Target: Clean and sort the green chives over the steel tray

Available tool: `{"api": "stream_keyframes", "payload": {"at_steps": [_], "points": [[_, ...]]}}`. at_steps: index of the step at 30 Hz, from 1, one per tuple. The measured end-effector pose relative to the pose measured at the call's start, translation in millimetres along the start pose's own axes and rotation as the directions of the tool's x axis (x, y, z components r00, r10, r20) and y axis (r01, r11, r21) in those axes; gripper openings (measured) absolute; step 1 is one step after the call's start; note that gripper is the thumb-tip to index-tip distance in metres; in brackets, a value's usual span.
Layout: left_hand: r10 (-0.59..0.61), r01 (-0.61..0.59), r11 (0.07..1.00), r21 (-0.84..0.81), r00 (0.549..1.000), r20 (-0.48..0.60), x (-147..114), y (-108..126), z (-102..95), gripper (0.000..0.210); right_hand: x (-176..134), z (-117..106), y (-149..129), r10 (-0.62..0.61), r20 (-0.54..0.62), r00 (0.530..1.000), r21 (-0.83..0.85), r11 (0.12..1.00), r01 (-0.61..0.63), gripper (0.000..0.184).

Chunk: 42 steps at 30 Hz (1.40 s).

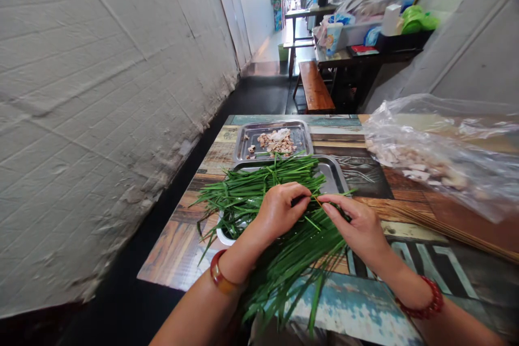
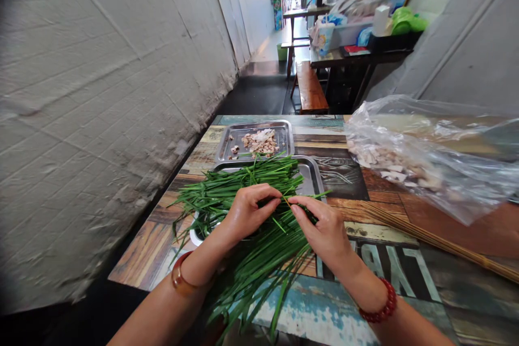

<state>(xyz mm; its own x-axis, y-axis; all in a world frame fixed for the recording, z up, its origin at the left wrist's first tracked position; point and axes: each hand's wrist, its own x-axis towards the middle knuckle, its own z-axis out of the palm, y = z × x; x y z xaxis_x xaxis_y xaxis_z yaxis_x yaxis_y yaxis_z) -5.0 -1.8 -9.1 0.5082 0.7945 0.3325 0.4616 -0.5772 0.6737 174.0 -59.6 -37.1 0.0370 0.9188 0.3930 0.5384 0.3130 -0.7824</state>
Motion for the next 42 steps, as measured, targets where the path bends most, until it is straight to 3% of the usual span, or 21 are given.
{"api": "stream_keyframes", "payload": {"at_steps": [4, 10, 14, 17, 21, 24, 27, 30, 33, 35, 38, 40, 42], "points": [[0.014, -0.014, 1.000, 0.024, 1.000, 0.000, -1.0, -1.4, 1.2, 0.010, 0.0, 0.0, 0.1, 0.040, 0.006, 0.999, -0.039, 0.998, -0.040, 0.022], [0.038, -0.039, 0.998, 0.040, 0.999, 0.037, -1.2, -2.0, 0.9, 0.010, 0.3, 1.9, 1.0, 0.094, -0.032, 0.995, -0.039, 0.995, -0.095, 0.042], [0.089, -0.093, 0.996, 0.015, 0.983, 0.161, -0.6, 2.5, -2.4, 0.014, -0.4, 2.0, 2.1, 0.088, -0.019, 0.996, -0.027, 0.996, -0.088, 0.047], [0.069, -0.051, 0.995, -0.083, 0.971, 0.230, 0.6, 5.6, -5.7, 0.018, -1.1, 0.9, 2.7, 0.063, -0.001, 0.998, -0.023, 0.998, -0.063, 0.037], [-0.060, 0.065, 0.988, -0.141, 0.997, 0.039, 4.0, 5.2, -13.7, 0.017, -1.3, -0.5, 1.3, 0.069, 0.028, 0.997, -0.031, 0.997, -0.068, 0.022], [-0.039, 0.034, 0.989, -0.145, 0.999, -0.037, 5.7, 4.5, -23.6, 0.012, -0.8, -0.6, -0.3, 0.075, 0.021, 0.997, -0.039, 0.997, -0.074, 0.021], [0.064, -0.042, 0.989, -0.142, 0.986, 0.153, 5.4, 4.1, -32.6, 0.007, -0.3, -0.3, -0.6, 0.057, 0.012, 0.998, -0.036, 0.998, -0.057, 0.020], [0.131, -0.107, 0.991, -0.087, 0.923, 0.361, 3.9, 2.2, -34.8, 0.012, -0.2, 0.0, -0.1, 0.048, 0.012, 0.999, -0.028, 0.998, -0.048, 0.019], [0.144, -0.142, 0.989, -0.037, 0.897, 0.418, 3.1, -0.6, -31.4, 0.009, -0.4, 0.0, -0.2, 0.047, 0.010, 0.999, -0.025, 0.999, -0.047, 0.019], [0.146, -0.138, 0.989, -0.050, 0.906, 0.398, 3.4, -1.3, -29.1, 0.001, -0.5, -0.2, -0.8, 0.045, 0.005, 0.999, -0.026, 0.999, -0.045, 0.020], [0.099, -0.060, 0.988, -0.141, 0.954, 0.284, 4.7, -0.5, -27.5, 0.009, -0.4, -0.4, -1.8, 0.042, -0.001, 0.999, -0.020, 0.999, -0.042, 0.020], [-0.009, 0.045, 0.980, -0.194, 0.983, 0.185, 5.6, 0.2, -25.9, 0.011, -0.3, -0.5, -2.5, 0.043, -0.002, 0.999, -0.019, 0.999, -0.043, 0.019], [-0.126, 0.153, 0.960, -0.233, 0.984, 0.128, 6.0, 0.4, -22.7, 0.012, -0.3, -0.6, -3.2, 0.042, -0.003, 0.999, -0.021, 0.999, -0.042, 0.019]]}}
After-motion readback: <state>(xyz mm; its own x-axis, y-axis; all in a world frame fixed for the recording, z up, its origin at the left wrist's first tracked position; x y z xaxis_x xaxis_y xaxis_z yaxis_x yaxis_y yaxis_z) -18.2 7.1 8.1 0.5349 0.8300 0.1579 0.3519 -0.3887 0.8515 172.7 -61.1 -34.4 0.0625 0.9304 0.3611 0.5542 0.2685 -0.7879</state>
